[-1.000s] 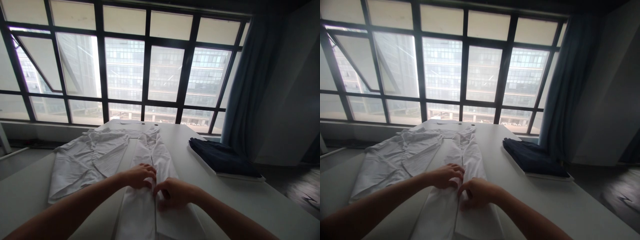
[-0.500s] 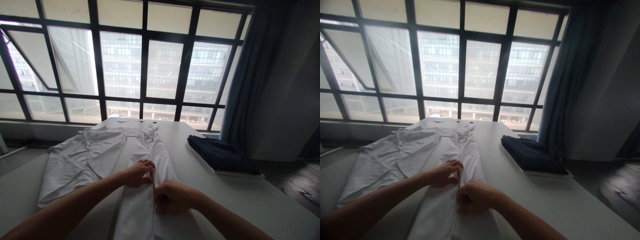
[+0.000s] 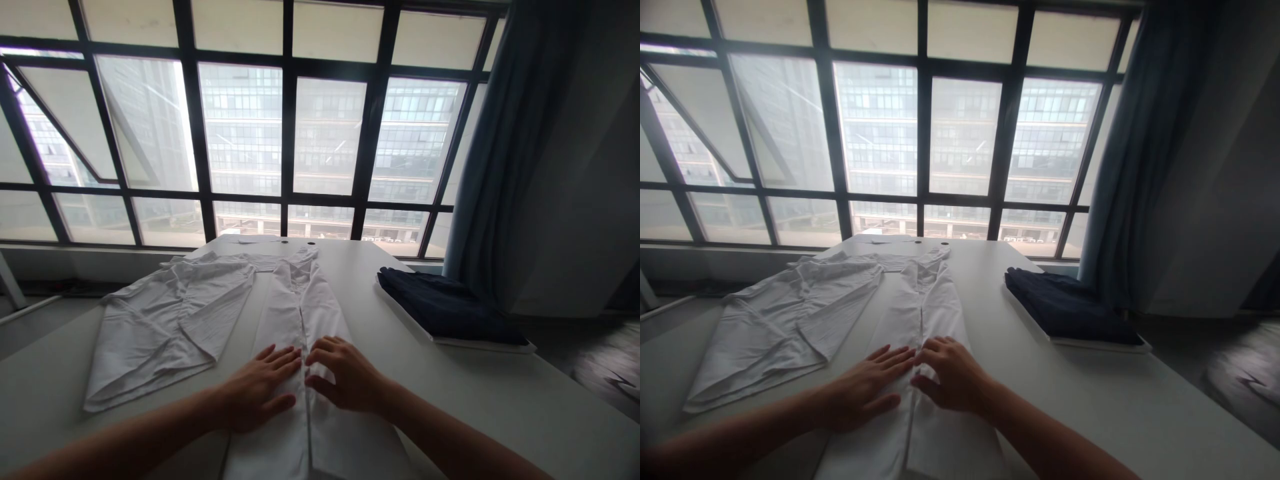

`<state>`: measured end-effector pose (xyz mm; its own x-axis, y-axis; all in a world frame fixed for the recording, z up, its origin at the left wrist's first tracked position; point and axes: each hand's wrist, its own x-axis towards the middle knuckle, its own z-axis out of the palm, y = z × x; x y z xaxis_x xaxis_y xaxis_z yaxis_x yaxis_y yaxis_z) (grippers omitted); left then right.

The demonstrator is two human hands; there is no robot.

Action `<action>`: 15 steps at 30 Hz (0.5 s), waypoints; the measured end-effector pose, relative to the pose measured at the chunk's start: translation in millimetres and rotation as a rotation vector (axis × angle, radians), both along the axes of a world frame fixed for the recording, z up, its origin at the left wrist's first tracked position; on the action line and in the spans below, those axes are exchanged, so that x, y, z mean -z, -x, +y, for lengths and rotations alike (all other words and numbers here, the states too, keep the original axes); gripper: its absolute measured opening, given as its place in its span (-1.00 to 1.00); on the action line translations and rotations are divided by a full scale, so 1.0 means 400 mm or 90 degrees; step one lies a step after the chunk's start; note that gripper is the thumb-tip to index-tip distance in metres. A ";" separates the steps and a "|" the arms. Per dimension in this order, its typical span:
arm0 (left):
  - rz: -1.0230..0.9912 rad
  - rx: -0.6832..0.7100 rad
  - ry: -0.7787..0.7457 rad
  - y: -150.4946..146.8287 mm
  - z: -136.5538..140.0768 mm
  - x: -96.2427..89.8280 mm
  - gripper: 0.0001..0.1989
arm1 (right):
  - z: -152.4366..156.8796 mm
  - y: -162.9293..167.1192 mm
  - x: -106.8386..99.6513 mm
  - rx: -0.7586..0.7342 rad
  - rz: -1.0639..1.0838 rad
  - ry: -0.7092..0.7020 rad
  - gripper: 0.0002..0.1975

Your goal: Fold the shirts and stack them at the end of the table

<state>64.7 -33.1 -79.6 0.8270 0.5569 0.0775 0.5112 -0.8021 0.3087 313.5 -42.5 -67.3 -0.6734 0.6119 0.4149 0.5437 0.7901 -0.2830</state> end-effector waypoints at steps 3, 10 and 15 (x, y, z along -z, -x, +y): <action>0.025 -0.012 0.011 -0.004 -0.002 0.000 -0.31 | 0.034 -0.016 0.020 0.149 -0.071 0.001 -0.57; 0.026 -0.032 -0.008 -0.012 -0.049 0.014 -0.27 | 0.017 -0.036 0.042 0.189 -0.220 0.143 -0.34; -0.079 0.037 0.019 -0.022 -0.075 -0.022 -0.59 | -0.038 -0.026 -0.031 0.140 -0.263 0.082 -0.45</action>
<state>73.6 -63.0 -70.6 0.8431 0.5117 0.1656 0.4204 -0.8190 0.3905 324.0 -57.7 -55.0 -0.6153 0.7866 0.0513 0.7810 0.6171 -0.0962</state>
